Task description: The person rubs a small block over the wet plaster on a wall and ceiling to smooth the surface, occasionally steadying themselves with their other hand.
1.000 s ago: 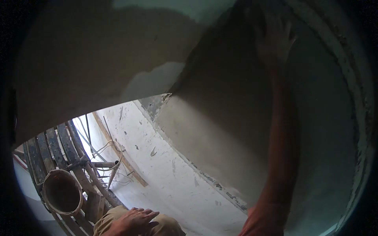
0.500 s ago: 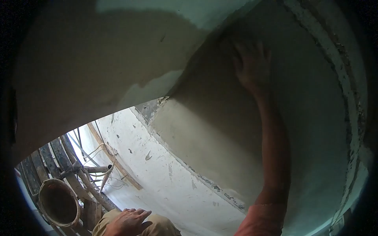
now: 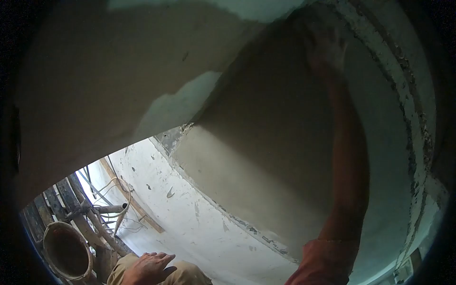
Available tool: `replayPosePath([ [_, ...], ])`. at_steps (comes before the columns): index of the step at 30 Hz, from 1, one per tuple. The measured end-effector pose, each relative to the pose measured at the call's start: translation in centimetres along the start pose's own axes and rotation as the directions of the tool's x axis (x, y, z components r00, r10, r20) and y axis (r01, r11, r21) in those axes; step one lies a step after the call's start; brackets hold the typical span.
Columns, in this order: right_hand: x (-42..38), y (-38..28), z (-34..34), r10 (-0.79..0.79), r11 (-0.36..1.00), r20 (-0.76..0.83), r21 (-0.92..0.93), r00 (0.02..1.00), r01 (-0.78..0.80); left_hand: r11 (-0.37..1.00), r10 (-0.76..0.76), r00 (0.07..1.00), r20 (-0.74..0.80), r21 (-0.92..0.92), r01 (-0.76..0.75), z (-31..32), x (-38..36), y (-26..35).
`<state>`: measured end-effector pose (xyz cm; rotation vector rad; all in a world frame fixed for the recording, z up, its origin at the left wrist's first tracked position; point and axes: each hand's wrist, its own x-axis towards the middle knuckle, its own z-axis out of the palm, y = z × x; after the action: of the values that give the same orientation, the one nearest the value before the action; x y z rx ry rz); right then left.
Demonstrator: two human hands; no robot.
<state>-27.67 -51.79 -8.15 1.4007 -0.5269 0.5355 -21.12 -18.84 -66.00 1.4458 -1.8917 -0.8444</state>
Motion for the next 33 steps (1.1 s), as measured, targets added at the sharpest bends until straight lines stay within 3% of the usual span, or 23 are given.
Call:
replayPosePath([
  [3, -5.8, -4.7, -3.3, -0.012, 0.993, 0.095, 0.115, 0.995, 0.002, 1.0, 0.001, 1.0, 0.005, 0.002, -0.001, -1.0, -0.9, -0.3],
  [5, -7.6, -5.5, -5.1, -0.209, 0.888, 0.186, 0.447, 0.96, 0.107, 1.0, 0.0, 1.0, 0.004, 0.004, -0.001, -1.3, -1.6, -0.1],
  [7, -8.1, -4.8, -5.5, -0.224, 0.887, 0.116, 0.435, 0.968, 0.153, 1.0, 0.0, 1.0, 0.004, 0.001, 0.0, -1.2, -2.0, 0.0],
  [9, -5.7, -2.9, -4.2, -0.05, 0.99, 0.049, 0.133, 0.998, 0.043, 1.0, -0.008, 1.0, -0.004, 0.008, 0.008, -0.8, -2.2, 0.1],
  [11, -1.8, -0.2, -3.5, 0.088, 0.988, -0.123, 0.134, 0.989, -0.071, 1.0, -0.014, 1.0, 0.006, -0.008, 0.014, -0.5, -1.9, 0.3],
  [14, 1.9, 1.8, -2.0, 0.185, 0.972, -0.08, 0.159, 0.98, -0.17, 1.0, -0.014, 1.0, 0.006, -0.022, 0.014, -0.4, -1.3, 0.5],
  [16, 1.2, -0.4, -0.6, 0.147, 0.989, -0.085, 0.04, 0.985, -0.144, 1.0, -0.006, 1.0, -0.004, -0.016, 0.006, -0.7, -0.9, 0.4],
  [18, -2.3, -3.4, -0.2, 0.026, 0.996, 0.03, 0.086, 0.999, -0.029, 1.0, -0.004, 1.0, -0.007, -0.006, 0.004, -1.4, -0.7, -0.1],
  [20, -7.2, -6.8, -2.9, -0.128, 0.94, 0.049, 0.324, 0.991, 0.106, 1.0, -0.008, 1.0, 0.01, 0.006, 0.008, -1.7, -1.0, -0.3],
  [23, -9.0, -6.3, -5.4, -0.264, 0.871, 0.095, 0.451, 0.96, 0.195, 1.0, 0.0, 1.0, 0.011, 0.011, 0.0, -1.1, -1.6, -0.7],
  [25, -6.7, -3.4, -4.2, -0.076, 0.991, 0.005, 0.107, 0.997, 0.075, 1.0, 0.017, 1.0, -0.006, 0.008, -0.017, -0.9, -1.4, -0.6],
  [27, -2.2, 1.0, -3.6, 0.129, 0.992, -0.074, -0.002, 0.989, -0.129, 1.0, 0.0, 1.0, -0.004, -0.007, 0.0, -0.6, -1.0, 0.1],
  [29, 1.9, 5.8, -0.8, 0.178, 0.973, -0.256, 0.192, 0.95, -0.131, 1.0, 0.008, 1.0, 0.0, -0.019, -0.008, 0.0, -0.3, 0.1],
  [30, 2.8, 5.9, -0.3, 0.178, 0.973, -0.258, 0.193, 0.95, -0.13, 1.0, 0.013, 1.0, 0.001, -0.025, -0.013, 0.2, 0.0, 0.1],
  [32, 3.6, 5.8, -0.1, 0.183, 0.978, -0.092, 0.117, 0.979, -0.171, 1.0, 0.005, 1.0, 0.001, -0.025, -0.005, 0.3, 0.2, 0.0],
  [33, 3.1, 5.4, 0.0, 0.153, 0.987, -0.085, 0.058, 0.985, -0.148, 1.0, -0.001, 1.0, 0.008, -0.02, 0.001, 0.2, 0.2, -0.1],
])
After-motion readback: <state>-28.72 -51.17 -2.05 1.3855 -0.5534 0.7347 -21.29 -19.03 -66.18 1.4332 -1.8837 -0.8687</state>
